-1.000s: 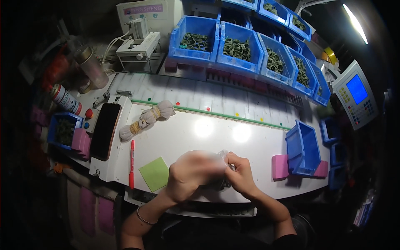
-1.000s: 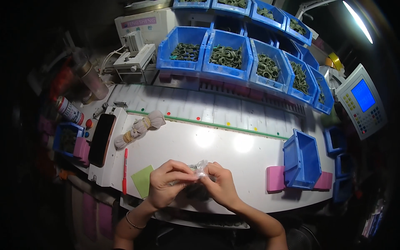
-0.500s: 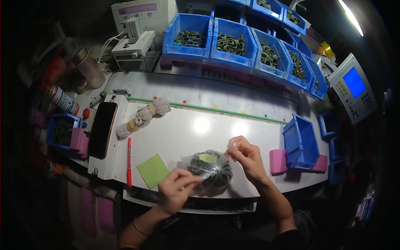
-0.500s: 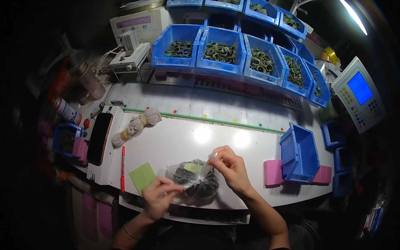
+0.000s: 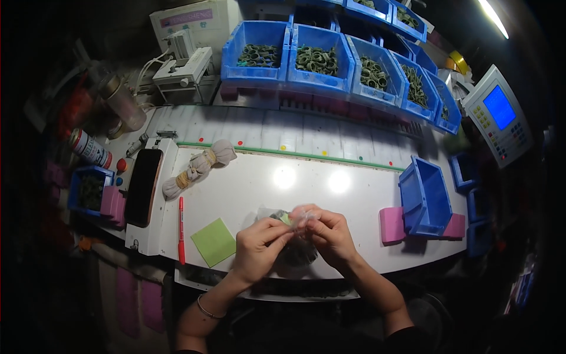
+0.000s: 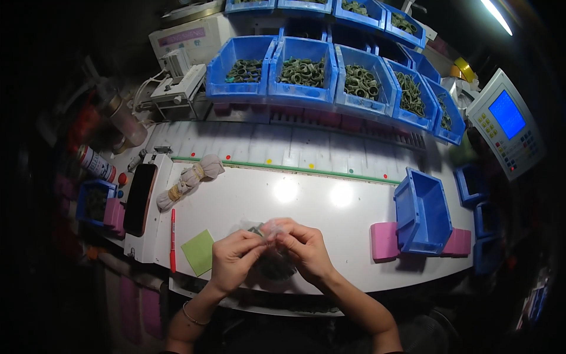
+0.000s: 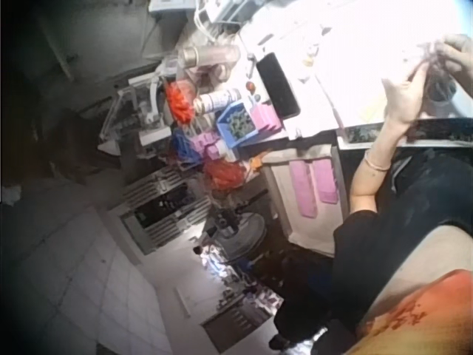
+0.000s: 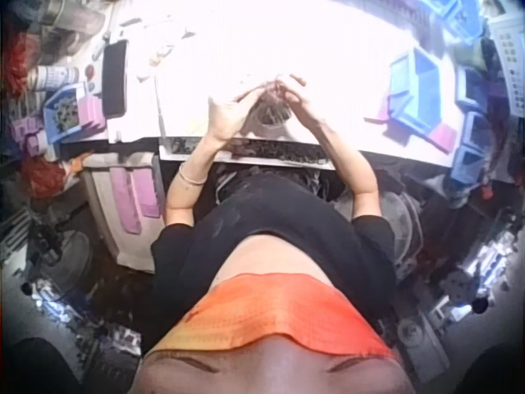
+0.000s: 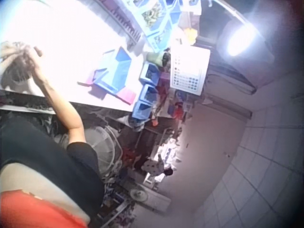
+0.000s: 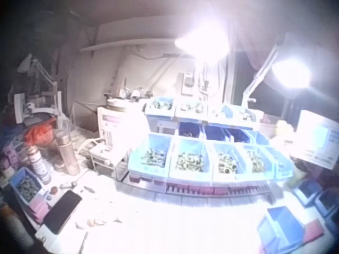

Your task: The person assembles small metal hardware components by hand, inserting pins into rings and placing them into a plastic bag. They then write on a sticky note, seal the bag, and organize pink foam blocks on the table.

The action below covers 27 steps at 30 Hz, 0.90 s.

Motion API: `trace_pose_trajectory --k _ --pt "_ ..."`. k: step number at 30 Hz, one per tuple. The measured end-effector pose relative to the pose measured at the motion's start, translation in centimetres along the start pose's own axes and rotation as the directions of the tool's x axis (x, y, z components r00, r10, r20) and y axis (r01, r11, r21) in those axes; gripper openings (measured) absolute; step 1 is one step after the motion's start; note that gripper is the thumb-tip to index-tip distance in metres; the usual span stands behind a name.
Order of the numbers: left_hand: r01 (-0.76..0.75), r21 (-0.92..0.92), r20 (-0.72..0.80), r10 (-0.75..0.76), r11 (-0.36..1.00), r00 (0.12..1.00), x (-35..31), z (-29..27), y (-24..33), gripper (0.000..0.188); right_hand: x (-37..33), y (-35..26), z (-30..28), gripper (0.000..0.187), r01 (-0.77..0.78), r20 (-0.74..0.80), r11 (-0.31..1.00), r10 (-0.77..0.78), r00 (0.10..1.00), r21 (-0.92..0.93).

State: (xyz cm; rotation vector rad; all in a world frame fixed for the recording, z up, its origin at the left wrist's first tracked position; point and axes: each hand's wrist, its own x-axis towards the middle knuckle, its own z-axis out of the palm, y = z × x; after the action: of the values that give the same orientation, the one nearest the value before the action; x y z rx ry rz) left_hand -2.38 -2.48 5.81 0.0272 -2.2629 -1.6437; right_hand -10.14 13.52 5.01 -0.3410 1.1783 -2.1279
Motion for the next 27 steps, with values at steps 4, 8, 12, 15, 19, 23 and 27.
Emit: trace_pose_trajectory --k 4,8,12,15,19,23,27 --pt "0.245 -0.311 0.058 -0.239 0.918 0.969 0.2 -0.3 0.1 0.012 0.2 1.0 0.1 0.015 0.062 -0.111 0.992 -0.050 0.993 0.110" --pt "0.286 -0.218 0.081 -0.275 0.933 0.958 0.4 -0.3 0.2 0.016 -0.4 -0.4 1.4 0.008 0.286 0.034 0.822 -0.310 0.950 -0.493" --pt "0.209 -0.002 0.149 -0.207 0.978 0.967 0.7 -0.5 3.0 0.010 0.5 -2.1 3.1 0.015 0.579 0.438 0.135 -0.522 0.731 -0.804" --pt "0.142 0.052 0.137 -0.148 0.989 0.979 0.3 -0.4 1.9 0.011 1.1 -2.2 3.1 0.026 0.607 0.536 -0.033 -0.507 0.675 -0.794" --pt "0.303 -0.085 0.162 -0.287 0.949 0.944 0.3 -0.8 1.0 0.009 0.4 -1.9 1.9 0.033 0.550 0.544 -0.133 -0.453 0.706 -0.824" --pt "0.414 -0.141 0.204 -0.383 0.899 0.901 0.5 -0.7 1.2 0.014 -0.7 -2.5 1.1 0.020 0.500 0.512 -0.157 -0.453 0.730 -0.852" --pt "0.374 -0.315 0.116 -0.356 0.872 0.927 0.2 -0.3 1.1 0.013 -1.9 -2.3 2.1 0.014 0.482 0.472 -0.097 -0.440 0.764 -0.871"
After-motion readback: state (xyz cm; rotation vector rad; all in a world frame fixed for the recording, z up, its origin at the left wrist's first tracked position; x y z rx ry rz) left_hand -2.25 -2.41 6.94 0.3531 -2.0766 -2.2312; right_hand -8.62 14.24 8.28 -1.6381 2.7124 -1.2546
